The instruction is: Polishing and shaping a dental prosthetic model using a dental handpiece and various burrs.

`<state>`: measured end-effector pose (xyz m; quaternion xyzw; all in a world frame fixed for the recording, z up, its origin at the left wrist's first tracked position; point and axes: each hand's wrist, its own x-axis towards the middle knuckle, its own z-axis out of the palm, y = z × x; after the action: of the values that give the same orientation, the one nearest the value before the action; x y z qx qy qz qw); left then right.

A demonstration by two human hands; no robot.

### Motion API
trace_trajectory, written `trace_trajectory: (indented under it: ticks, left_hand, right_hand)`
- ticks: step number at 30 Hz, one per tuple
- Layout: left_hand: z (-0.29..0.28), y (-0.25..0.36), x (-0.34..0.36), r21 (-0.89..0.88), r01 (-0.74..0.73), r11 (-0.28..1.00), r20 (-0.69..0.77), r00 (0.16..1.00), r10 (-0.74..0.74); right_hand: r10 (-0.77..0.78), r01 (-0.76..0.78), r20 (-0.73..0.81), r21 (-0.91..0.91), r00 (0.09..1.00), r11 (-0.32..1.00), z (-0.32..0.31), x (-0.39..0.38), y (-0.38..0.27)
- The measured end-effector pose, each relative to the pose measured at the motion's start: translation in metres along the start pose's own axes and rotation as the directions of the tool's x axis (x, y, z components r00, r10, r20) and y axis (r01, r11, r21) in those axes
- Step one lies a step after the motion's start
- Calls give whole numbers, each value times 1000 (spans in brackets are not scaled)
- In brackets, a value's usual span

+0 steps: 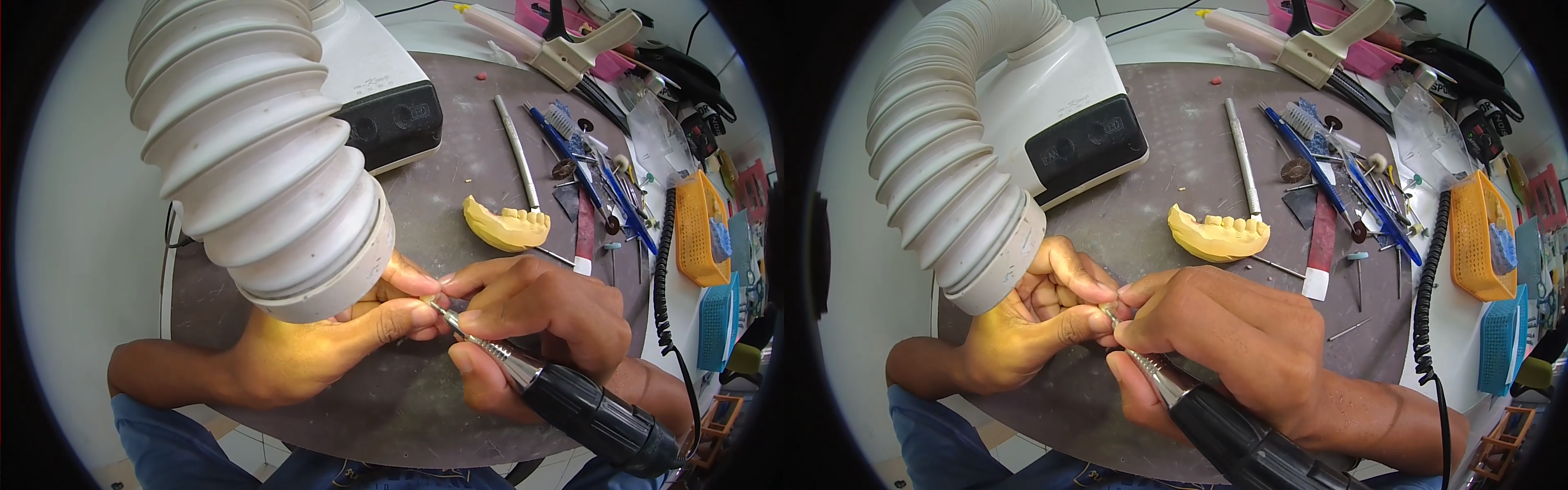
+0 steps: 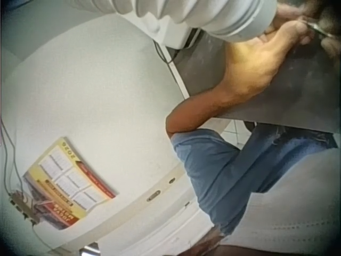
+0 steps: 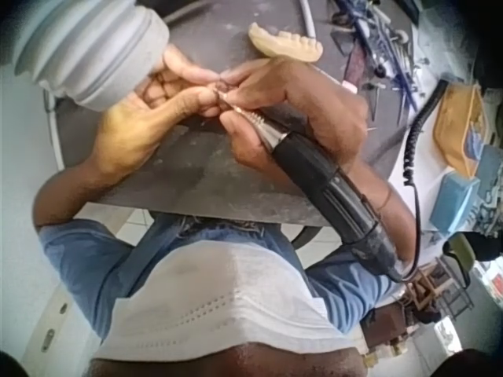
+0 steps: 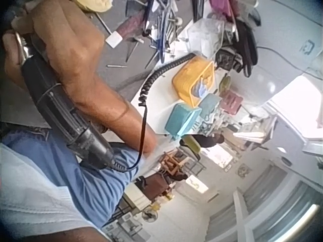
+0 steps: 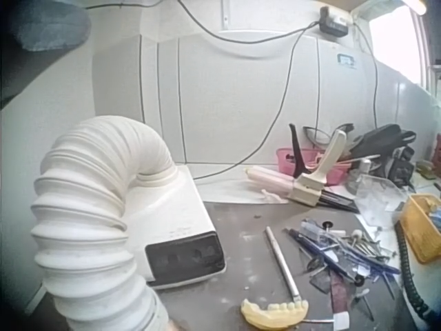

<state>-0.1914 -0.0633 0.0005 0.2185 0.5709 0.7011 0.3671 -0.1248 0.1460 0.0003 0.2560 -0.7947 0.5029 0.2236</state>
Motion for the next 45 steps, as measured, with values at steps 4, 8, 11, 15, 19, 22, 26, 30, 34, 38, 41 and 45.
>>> trace_trajectory:
  ticks: [4, 8, 11, 15, 19, 22, 26, 30, 34, 38, 41, 45]
  left_hand:
    - [2, 2, 0, -33, 17, 999, -11, 1000, -17]
    - [1, 1, -1, -5, 10, 1000, -12, 1000, -10]
    - [-1, 1, -1, -10, 14, 1000, -8, 1000, -14]
    - [1, 3, 0, -18, 23, 1000, -11, 1000, -24]
    - [1, 6, -1, -43, 84, 996, -46, 995, -86]
    - [2, 8, 1, 6, 38, 999, -26, 999, -37]
    - [6, 14, 1, 7, 159, 987, -85, 984, -158]
    - [5, 15, 2, -33, 185, 982, -85, 979, -187]
    - [5, 16, 3, -13, 185, 983, -78, 979, -186]
    - [1, 12, 2, 9, 166, 986, -46, 985, -165]
    - [2, 12, 0, 13, 154, 988, -38, 987, -154]
    - [3, 11, 0, -1, 146, 989, -27, 989, -146]
  right_hand:
    - [-20, 20, 33, 0, 999, 1000, -2, -1, 0]
    - [-29, 29, 41, 2, 999, 1000, -1, 0, 2]
    - [-27, 27, 34, 5, 999, 1000, 1, 1, 3]
    - [-34, 34, 31, -17, 999, 999, -2, 1, 1]
    - [-45, 45, 28, -14, 999, 999, -1, 0, 3]
    - [-59, 59, 13, -7, 998, 998, -2, -2, 3]
    - [-18, 19, -17, 36, 1000, 999, -2, -5, 2]
    - [8, -7, -5, 57, 1000, 998, -2, -5, 1]
    - [17, -17, -8, 56, 1000, 998, -2, -5, 0]
    - [-9, 9, -1, 69, 1000, 998, 1, -2, 6]
    - [7, -7, 12, 65, 1000, 998, 1, -2, 5]
    - [-5, 6, -5, 63, 1000, 998, 1, -2, 5]
